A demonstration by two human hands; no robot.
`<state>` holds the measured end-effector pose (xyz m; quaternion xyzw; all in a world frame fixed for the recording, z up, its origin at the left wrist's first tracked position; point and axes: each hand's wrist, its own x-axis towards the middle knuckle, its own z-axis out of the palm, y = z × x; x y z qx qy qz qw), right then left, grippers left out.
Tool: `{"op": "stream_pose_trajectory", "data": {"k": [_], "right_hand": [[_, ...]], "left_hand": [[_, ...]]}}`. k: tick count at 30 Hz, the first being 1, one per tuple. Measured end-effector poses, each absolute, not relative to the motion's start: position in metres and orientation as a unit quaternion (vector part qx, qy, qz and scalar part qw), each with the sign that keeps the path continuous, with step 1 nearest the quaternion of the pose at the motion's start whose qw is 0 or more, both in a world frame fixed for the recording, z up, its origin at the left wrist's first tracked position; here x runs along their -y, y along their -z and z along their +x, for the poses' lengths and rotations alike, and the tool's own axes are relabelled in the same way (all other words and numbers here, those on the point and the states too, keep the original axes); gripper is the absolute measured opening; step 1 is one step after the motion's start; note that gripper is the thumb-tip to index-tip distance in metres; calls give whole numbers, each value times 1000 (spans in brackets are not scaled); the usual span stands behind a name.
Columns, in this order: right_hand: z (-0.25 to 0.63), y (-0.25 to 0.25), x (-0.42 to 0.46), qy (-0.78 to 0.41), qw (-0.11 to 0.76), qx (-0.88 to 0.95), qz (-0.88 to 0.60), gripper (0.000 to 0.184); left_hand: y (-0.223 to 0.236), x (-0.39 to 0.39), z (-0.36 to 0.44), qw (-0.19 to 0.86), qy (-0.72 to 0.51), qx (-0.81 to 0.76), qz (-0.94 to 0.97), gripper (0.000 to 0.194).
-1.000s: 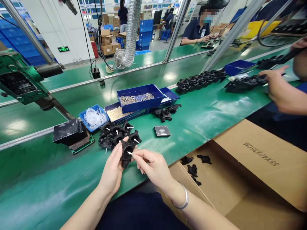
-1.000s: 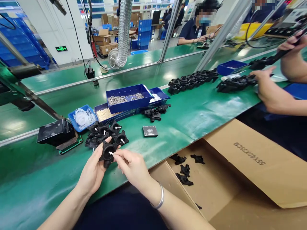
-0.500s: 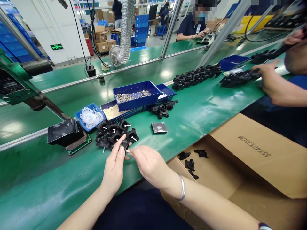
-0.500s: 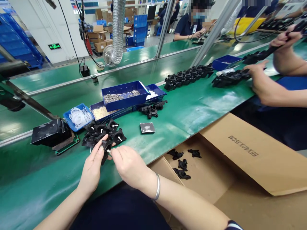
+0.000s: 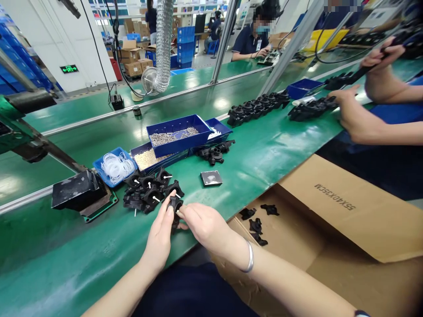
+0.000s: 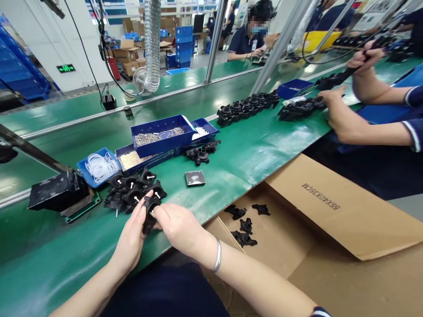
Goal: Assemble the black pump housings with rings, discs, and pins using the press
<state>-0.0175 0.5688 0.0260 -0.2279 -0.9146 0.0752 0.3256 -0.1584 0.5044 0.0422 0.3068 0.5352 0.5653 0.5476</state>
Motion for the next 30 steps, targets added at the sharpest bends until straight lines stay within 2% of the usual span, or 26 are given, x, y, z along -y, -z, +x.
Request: {"op": "stream_pose_trajectory", "data": {"k": [3,7,9,12,15,17,21,25,30], "right_hand": [[-1,-40,-573,-111,319,907,-252,17],[29,-46,-599,-160,407,832,-341,25],[45,-33,-624,-147,421,807,-387,32],[64,-2,-661,-135,352,829,-412,47],[69,25,-671,-174,306,848,-397,44],[66,34,-662,-194,311,849,-381,44],[64,37,-644,-244,365,807,-395,56],[70,45,-651,-336,476,666,-465,40],[73,54,-657,-371,499,633,-460,31]], "left_hand": [[-42,-509,-149,586,-563,-516,271,50],[-53,-523,-144,586,-569,-516,256,58],[-59,-533,-146,572,-573,-524,265,62],[-64,-546,-149,552,-567,-535,297,63],[-66,-557,-148,524,-541,-560,346,59],[-68,-564,-144,482,-518,-588,393,54],[-70,-587,-133,339,-459,-592,570,48],[-62,-615,-122,211,-341,-555,729,53],[-49,-624,-114,149,-166,-524,822,52]]}}
